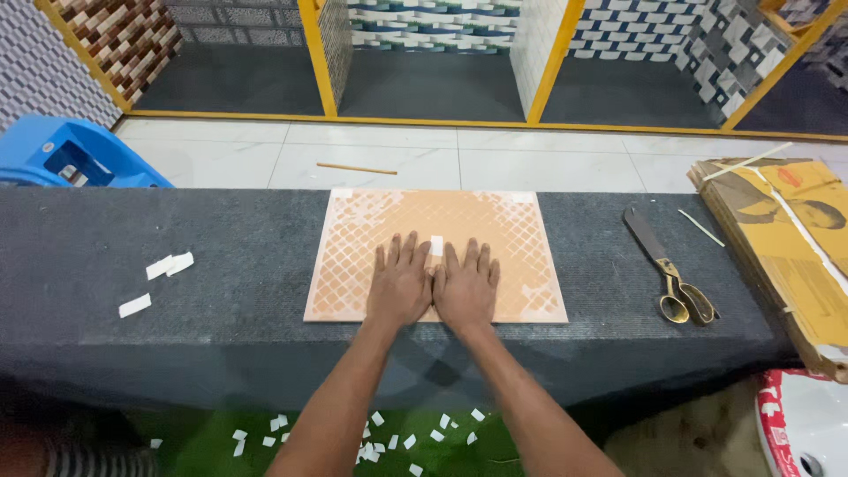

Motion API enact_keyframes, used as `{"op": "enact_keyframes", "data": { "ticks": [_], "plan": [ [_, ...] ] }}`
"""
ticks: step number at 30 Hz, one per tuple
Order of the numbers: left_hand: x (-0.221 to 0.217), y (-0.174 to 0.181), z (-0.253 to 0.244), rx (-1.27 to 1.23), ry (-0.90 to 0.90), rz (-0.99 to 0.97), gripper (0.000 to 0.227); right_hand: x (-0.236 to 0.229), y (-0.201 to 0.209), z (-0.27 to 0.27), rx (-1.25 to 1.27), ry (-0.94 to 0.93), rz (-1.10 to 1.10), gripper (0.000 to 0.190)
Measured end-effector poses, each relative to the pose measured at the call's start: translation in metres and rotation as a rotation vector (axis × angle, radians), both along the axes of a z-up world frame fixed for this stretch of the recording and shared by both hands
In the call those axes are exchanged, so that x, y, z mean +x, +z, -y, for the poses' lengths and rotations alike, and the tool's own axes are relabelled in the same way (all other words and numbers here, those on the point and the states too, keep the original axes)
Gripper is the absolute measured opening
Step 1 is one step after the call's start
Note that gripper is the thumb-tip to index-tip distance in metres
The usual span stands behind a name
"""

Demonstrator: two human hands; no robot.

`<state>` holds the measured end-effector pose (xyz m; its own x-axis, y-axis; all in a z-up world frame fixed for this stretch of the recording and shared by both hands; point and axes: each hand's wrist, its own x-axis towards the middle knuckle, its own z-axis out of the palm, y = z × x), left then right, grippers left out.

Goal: The person peels small white square pieces from a patterned tile on a countertop. They repeatedly pick up and remove the squares, placing them on the counter and floor. The person occasionally adjusts the tile's position on the counter.

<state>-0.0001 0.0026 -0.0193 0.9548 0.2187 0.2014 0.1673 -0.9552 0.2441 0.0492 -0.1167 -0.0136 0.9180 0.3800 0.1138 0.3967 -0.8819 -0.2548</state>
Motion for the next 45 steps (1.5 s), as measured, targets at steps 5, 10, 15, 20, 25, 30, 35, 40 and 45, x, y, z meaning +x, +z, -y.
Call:
{"op": "enact_keyframes", "data": {
  "ticks": [5,10,15,20,25,30,35,40,45],
  "plan": [
    [-0.010,0.003,0.013,0.032,0.088,-0.003,0.056,0.003,0.002,0.007,-0.014,0.091,-0.025,0.056],
    [-0.011,0.011,0.010,-0.028,0.056,-0.061,0.056,-0.003,0.002,0.005,0.034,0.057,-0.028,0.055],
    [-0.010,0.004,0.001,0.020,0.004,-0.029,0.056,-0.009,-0.002,0.000,0.016,0.004,-0.016,0.056],
    [-0.014,0.006,0.004,0.011,-0.024,-0.035,0.056,-0.022,0.008,0.001,0.033,-0.019,-0.039,0.056],
    [-0.020,0.003,0.006,0.055,0.000,-0.024,0.058,-0.018,-0.010,0.000,0.021,-0.019,0.063,0.054],
    [-0.019,0.001,0.003,0.043,-0.003,-0.002,0.057,-0.017,-0.009,-0.001,-0.005,-0.024,0.043,0.054],
    [-0.021,0.008,0.003,-0.011,-0.010,-0.042,0.056,-0.018,0.000,-0.001,-0.023,-0.011,-0.023,0.055],
    [-0.006,-0.006,-0.006,-0.084,-0.015,-0.138,0.060,-0.008,-0.003,0.002,0.003,0.015,-0.062,0.056],
    [-0.020,0.023,-0.020,-0.168,-0.013,-0.116,0.062,-0.007,0.006,-0.015,0.091,0.065,-0.105,0.053]
  ]
}}
